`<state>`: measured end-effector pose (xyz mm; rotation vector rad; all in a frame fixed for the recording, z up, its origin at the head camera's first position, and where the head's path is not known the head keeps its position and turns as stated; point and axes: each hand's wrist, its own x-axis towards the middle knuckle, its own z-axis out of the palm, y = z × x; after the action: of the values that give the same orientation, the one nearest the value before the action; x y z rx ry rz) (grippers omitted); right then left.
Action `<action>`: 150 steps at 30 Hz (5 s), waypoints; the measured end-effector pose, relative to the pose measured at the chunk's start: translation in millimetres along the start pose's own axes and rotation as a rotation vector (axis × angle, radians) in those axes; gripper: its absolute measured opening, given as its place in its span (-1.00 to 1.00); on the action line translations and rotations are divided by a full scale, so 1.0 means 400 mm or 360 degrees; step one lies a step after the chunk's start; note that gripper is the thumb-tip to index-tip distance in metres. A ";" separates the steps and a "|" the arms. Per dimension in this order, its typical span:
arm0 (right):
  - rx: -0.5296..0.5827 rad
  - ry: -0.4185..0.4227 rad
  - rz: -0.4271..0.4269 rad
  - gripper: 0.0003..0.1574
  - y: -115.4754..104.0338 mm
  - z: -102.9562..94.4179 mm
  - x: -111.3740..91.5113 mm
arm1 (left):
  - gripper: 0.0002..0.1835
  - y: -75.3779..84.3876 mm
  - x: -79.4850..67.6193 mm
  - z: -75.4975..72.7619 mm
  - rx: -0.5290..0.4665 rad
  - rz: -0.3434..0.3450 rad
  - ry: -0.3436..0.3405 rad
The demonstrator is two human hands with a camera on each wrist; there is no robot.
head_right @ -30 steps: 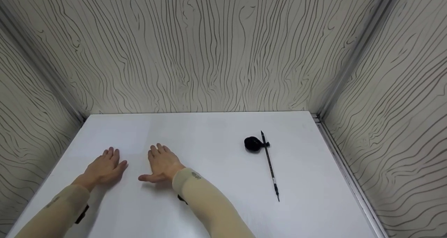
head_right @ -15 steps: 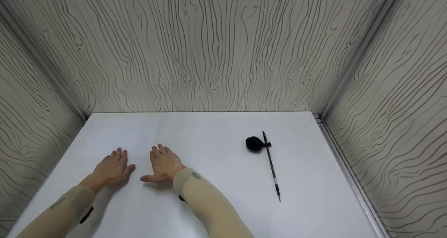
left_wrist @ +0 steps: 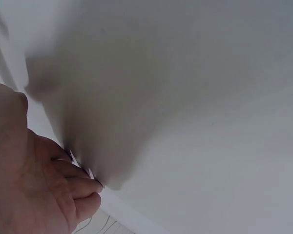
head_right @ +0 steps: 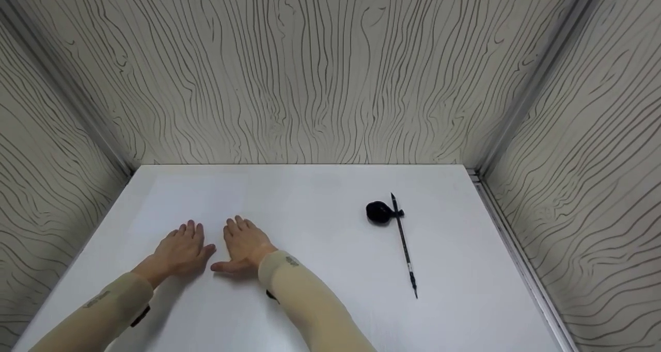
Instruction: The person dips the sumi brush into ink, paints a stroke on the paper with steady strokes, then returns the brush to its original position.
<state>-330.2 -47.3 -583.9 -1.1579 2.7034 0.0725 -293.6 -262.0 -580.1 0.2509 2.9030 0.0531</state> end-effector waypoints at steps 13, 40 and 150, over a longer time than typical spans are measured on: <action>0.0048 -0.0017 -0.0020 0.41 0.010 0.027 -0.010 | -0.15 0.069 -0.016 -0.010 0.0073 0.0090 0.0024; 0.0156 -0.0062 -0.0029 0.40 0.065 0.021 -0.047 | 0.08 0.006 -0.024 0.046 -0.0232 0.0252 0.0061; 0.0440 -0.0022 0.0119 0.31 0.351 0.143 -0.654 | 0.08 0.253 -0.085 0.098 -0.0201 0.0892 -0.0022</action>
<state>-245.9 242.9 -591.9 -0.9713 2.6377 -0.2726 -235.2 -167.5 -605.2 1.0217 2.7055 0.3215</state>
